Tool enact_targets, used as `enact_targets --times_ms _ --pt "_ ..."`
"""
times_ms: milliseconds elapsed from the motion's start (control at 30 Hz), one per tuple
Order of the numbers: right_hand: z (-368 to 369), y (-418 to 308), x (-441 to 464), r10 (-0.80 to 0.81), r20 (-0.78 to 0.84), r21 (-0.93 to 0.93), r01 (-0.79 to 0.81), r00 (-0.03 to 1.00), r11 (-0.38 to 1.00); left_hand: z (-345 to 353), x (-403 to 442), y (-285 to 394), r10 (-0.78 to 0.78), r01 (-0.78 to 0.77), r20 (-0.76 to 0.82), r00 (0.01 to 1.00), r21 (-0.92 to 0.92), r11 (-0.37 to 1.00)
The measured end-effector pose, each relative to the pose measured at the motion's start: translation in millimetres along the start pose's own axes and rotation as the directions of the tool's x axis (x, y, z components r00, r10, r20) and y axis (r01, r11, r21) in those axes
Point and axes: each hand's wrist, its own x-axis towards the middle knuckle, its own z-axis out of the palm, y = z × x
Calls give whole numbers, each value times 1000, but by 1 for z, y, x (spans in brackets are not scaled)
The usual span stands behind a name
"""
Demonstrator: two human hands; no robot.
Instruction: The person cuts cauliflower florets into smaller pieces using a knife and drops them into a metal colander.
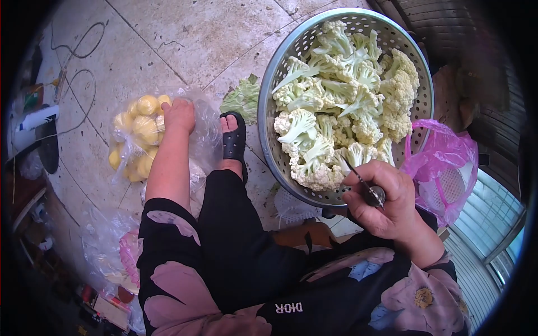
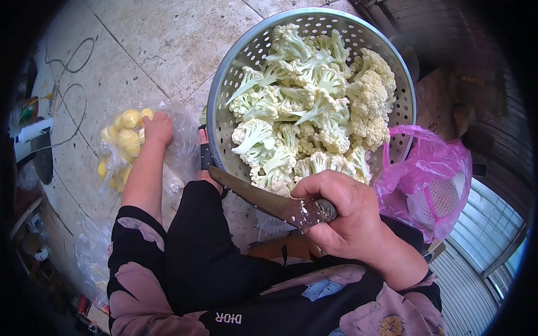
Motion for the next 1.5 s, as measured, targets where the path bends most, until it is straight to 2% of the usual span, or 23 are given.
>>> enact_targets --times_ms 67,167,267,333,367,433,467,533,600,667,733,767,800,867,1000,1100,1133,1200,1300,1333,1433,1500 --pt "-1 -1 -2 -17 -5 -8 17 1000 1000 0 -2 2 4 -4 -5 1000 3 1000" --pt "-3 -3 -8 34 80 -30 -32 996 999 7 -6 4 -5 5 -49 999 9 1000" --pt "-2 -1 -15 36 79 -18 -35 996 999 10 -9 4 -26 20 -100 995 -58 998" --pt "-1 -1 -21 43 73 0 -43 996 999 12 -16 4 -40 23 -226 973 -79 997" --pt "-3 -2 -24 50 68 -3 -50 996 999 12 -22 5 -32 14 -230 973 -79 997" --pt "-9 -5 -29 33 29 -6 -33 999 999 2 -36 2 -163 93 -396 904 -189 978" --pt "-11 -7 -31 33 17 -8 -33 999 999 -10 -46 1 -157 88 -406 900 -185 979" --pt "-14 -6 -37 85 -101 105 -75 991 992 -38 -71 -4 -353 227 -355 866 -351 908" --pt "-18 -1 -42 -21 -211 91 41 977 995 -64 -100 -14 -384 222 -414 825 -389 894" --pt "-24 0 -50 8 -247 177 37 969 984 -95 -130 -18 -415 218 -468 780 -419 881" --pt "-30 3 -60 11 -274 193 44 962 980 -132 -162 -9 -465 8 -439 769 -721 693" --pt "-32 5 -64 19 -286 203 41 958 978 -148 -176 -2 -434 -107 -494 754 -744 660" --pt "-35 7 -67 11 -299 217 57 954 975 -166 -192 9 -434 -103 -506 745 -731 675" --pt "-40 11 -74 -22 -344 191 93 939 977 -204 -223 41 -406 -316 -623 669 -732 603" --pt "-54 26 -83 -71 -439 207 177 896 962 -247 -255 90 -332 -347 -730 597 -609 713" --pt "-65 29 -93 -75 -458 219 194 886 956 -252 -270 119 -192 -411 -627 755 -681 607" --pt "-67 30 -95 -95 -458 217 215 884 952 -250 -276 128 -186 -407 -630 754 -671 619" --pt "-71 30 -99 -95 -469 197 209 878 958 -244 -286 148 -121 -245 -466 876 -648 721" --pt "-74 35 -97 -109 -443 164 200 890 966 -209 -281 175 -72 -201 -427 901 -559 804" --pt "-72 38 -97 -104 -446 168 198 889 966 -195 -273 181 -39 -193 -443 895 -467 863" --pt "-71 40 -95 -143 -452 118 218 881 969 -188 -263 179 23 -226 -425 905 -433 873" --pt "-72 39 -96 -151 -439 69 201 886 977 -199 -252 166 -162 -108 -356 920 -628 771"
